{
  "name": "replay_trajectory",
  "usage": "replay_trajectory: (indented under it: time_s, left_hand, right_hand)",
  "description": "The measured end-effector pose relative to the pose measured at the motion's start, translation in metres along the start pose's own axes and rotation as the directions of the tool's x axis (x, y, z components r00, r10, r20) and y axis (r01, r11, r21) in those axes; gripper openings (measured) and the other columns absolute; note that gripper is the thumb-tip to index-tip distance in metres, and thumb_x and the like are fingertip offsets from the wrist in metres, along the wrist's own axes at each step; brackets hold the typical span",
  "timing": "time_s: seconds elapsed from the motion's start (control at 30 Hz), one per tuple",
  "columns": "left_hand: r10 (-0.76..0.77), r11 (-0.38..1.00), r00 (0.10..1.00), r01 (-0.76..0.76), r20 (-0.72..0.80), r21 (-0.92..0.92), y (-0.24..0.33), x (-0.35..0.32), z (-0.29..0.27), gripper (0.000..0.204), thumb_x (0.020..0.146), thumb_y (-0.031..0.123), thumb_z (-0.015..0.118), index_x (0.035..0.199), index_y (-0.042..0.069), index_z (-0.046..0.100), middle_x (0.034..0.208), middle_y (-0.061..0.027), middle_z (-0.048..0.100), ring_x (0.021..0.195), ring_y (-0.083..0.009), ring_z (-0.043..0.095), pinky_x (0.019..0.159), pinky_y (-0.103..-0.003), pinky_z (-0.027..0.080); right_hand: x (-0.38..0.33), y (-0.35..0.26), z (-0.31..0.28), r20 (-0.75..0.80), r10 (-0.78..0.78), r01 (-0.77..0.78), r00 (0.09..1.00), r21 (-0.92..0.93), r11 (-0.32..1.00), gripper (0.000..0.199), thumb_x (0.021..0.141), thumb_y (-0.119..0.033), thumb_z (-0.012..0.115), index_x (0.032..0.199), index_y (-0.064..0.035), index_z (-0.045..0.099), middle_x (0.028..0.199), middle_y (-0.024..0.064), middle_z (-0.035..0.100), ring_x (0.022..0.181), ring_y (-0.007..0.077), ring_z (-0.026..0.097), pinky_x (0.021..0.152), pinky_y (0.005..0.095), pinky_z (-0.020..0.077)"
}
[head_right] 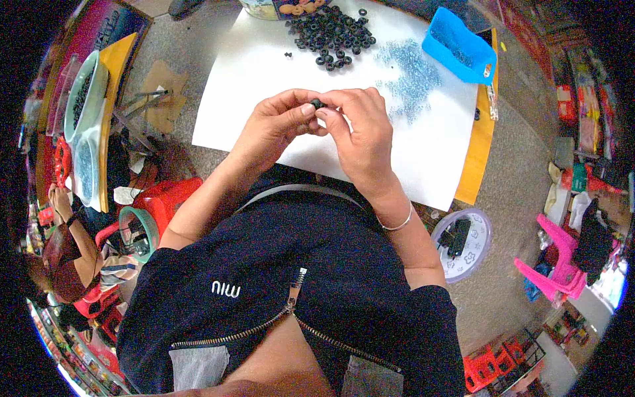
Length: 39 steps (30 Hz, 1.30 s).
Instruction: The person assembles decorative components by inserting small transparent beads into black plastic pieces by hand.
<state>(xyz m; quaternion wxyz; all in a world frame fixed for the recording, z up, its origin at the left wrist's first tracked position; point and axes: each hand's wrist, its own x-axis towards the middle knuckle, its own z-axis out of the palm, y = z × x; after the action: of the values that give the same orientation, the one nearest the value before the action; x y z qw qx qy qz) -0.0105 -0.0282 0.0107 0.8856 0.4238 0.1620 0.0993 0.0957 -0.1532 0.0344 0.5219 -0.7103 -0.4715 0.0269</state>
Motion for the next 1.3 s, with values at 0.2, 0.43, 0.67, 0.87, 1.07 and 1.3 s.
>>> replay_trajectory:
  time_s: [0.2, 0.43, 0.67, 0.87, 1.07, 1.3]
  left_hand:
    - [0.011, 0.999, 0.998, -0.008, -0.069, 0.042, 0.002, -0.004, 0.004, 0.022, 0.091, 0.011, 0.061, 0.109, -0.002, 0.062, 0.098, -0.0089, 0.066, 0.083, -0.0167, 0.066, 0.077, -0.028, 0.054]
    - [0.144, 0.977, 0.986, -0.128, -0.085, 0.172, 0.000, -0.009, 0.015, 0.022, 0.092, 0.009, 0.060, 0.109, -0.003, 0.062, 0.098, -0.0083, 0.066, 0.087, -0.0154, 0.065, 0.079, -0.027, 0.054]
    - [0.222, 0.945, 0.972, -0.195, -0.075, 0.264, -0.002, -0.009, 0.016, 0.023, 0.093, 0.009, 0.058, 0.112, -0.004, 0.061, 0.098, -0.0080, 0.066, 0.088, -0.0137, 0.064, 0.081, -0.028, 0.054]
    - [0.154, 0.974, 0.985, -0.139, -0.075, 0.176, -0.001, -0.007, 0.015, 0.024, 0.093, 0.010, 0.058, 0.112, -0.003, 0.061, 0.099, -0.0089, 0.066, 0.088, -0.0152, 0.064, 0.081, -0.028, 0.054]
    - [0.096, 0.995, 0.993, -0.095, -0.074, 0.023, -0.001, -0.004, 0.012, 0.022, 0.093, 0.009, 0.057, 0.112, -0.003, 0.061, 0.099, -0.0094, 0.066, 0.087, -0.0166, 0.065, 0.081, -0.030, 0.054]
    - [0.118, 0.992, 0.989, -0.113, -0.089, 0.058, 0.000, -0.004, 0.014, 0.023, 0.091, 0.009, 0.060, 0.111, -0.003, 0.062, 0.098, -0.0087, 0.067, 0.086, -0.0166, 0.066, 0.080, -0.030, 0.055]
  right_hand:
    - [0.001, 0.001, -0.005, 0.002, -0.098, 0.098, 0.995, -0.092, 0.991, 0.010, 0.078, -0.004, 0.068, 0.087, -0.0049, 0.064, 0.083, 0.0063, 0.063, 0.077, 0.0234, 0.055, 0.070, 0.0344, 0.0439]
    - [-0.002, -0.002, -0.005, -0.010, -0.147, 0.144, 0.989, -0.144, 0.979, 0.007, 0.080, -0.007, 0.067, 0.085, -0.0044, 0.062, 0.079, 0.0069, 0.062, 0.072, 0.0240, 0.055, 0.069, 0.0346, 0.0436]
    - [-0.005, 0.002, 0.000, -0.015, -0.019, 0.016, 1.000, -0.126, 0.992, 0.010, 0.083, -0.013, 0.066, 0.084, -0.0041, 0.061, 0.079, 0.0070, 0.061, 0.074, 0.0237, 0.055, 0.066, 0.0346, 0.0439]
    - [-0.007, -0.003, 0.000, -0.059, 0.015, -0.020, 0.998, -0.080, 0.997, 0.010, 0.083, -0.010, 0.067, 0.088, -0.0036, 0.062, 0.083, 0.0076, 0.062, 0.079, 0.0227, 0.055, 0.067, 0.0333, 0.0456]
    - [-0.001, -0.003, -0.005, -0.014, -0.059, 0.058, 0.998, -0.028, 0.998, 0.011, 0.081, -0.002, 0.066, 0.091, -0.0032, 0.063, 0.087, 0.0080, 0.063, 0.078, 0.0226, 0.056, 0.069, 0.0326, 0.0467]
    - [-0.001, -0.002, -0.009, -0.002, -0.077, 0.076, 0.997, -0.072, 0.994, 0.010, 0.080, 0.000, 0.064, 0.090, -0.0022, 0.063, 0.085, 0.0083, 0.064, 0.078, 0.0244, 0.056, 0.069, 0.0339, 0.0453]
